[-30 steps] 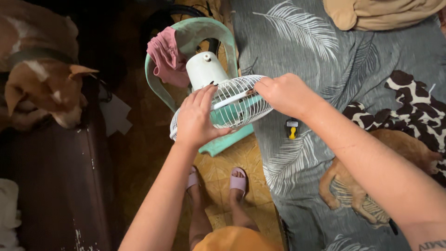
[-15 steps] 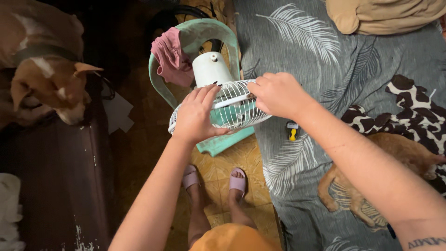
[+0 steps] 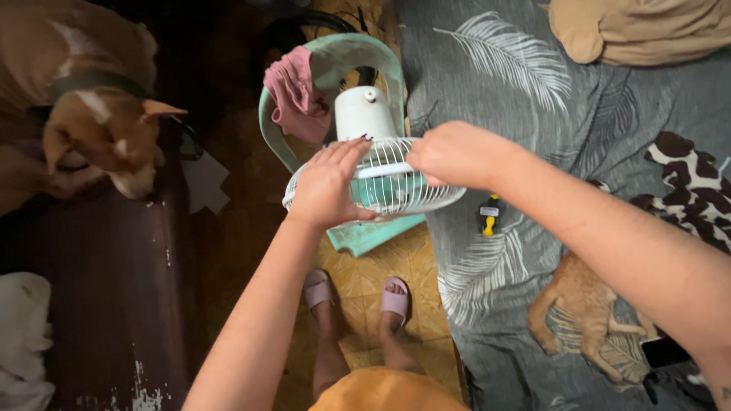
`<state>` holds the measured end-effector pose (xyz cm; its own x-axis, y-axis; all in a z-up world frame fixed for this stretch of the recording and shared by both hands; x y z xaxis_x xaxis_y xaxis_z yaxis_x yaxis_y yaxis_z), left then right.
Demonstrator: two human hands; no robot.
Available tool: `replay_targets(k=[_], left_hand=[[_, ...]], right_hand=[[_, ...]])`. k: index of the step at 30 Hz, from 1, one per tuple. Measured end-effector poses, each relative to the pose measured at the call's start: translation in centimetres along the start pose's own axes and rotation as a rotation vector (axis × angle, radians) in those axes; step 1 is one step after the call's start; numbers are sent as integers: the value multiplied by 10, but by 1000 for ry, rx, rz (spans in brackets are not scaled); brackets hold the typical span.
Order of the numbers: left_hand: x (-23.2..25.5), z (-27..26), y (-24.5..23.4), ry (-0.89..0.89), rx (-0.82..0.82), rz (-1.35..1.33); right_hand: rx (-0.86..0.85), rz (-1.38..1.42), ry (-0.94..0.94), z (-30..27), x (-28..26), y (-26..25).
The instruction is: The person disassembles a desk fan by using a screwdriver to remove a screw from the rim, then pulls off the front grill and unscrews the center nut by hand to remove the fan blades.
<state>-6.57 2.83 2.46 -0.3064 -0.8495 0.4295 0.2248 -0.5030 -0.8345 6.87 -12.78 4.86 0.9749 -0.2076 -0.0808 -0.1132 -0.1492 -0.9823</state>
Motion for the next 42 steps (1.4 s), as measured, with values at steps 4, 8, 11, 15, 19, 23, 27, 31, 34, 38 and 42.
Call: replay_targets(k=[4,8,11,15,19,23,27,31,34,38,42], left_hand=[[0,-2,-3,17,0,-28],[-2,-3,-5,37,13,-97],[-2,-3,-7,41,-6,-107],[-1,-1,-6,46,-14,-90],[1,1,-5,60,-10,-75],[2,0,-2,16,-51,-83],[-2,-2,-5,28,-53,-86],[-5,-3,-5,28,-56,-105],[-6,-3,-5,30,-55,-105],[-11,-3,-11,68,-60,-103],[-9,3,-8,42,-93,-90]], right_hand=[[4,58,46,-3,-2,-9],[-94,-51,176,-5,13,-10],[-180,-118,244,-10,24,4],[-170,-151,266,-10,24,27],[-180,-100,256,-9,26,26],[-213,-112,216,-6,19,21],[-156,-70,155,-3,15,19],[-127,-22,108,-4,17,19],[-89,30,90,-10,14,19],[-53,107,149,-16,17,19],[-105,268,312,-43,61,39]])
Point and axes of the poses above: each hand's wrist, its own z-axis towards the middle knuckle, its own y-axis out of the palm, x = y × z, the point moved 4 cm from there along z, towards the middle knuckle, and after that the axes turned 11 degrees about y, right-handed, at the moved point
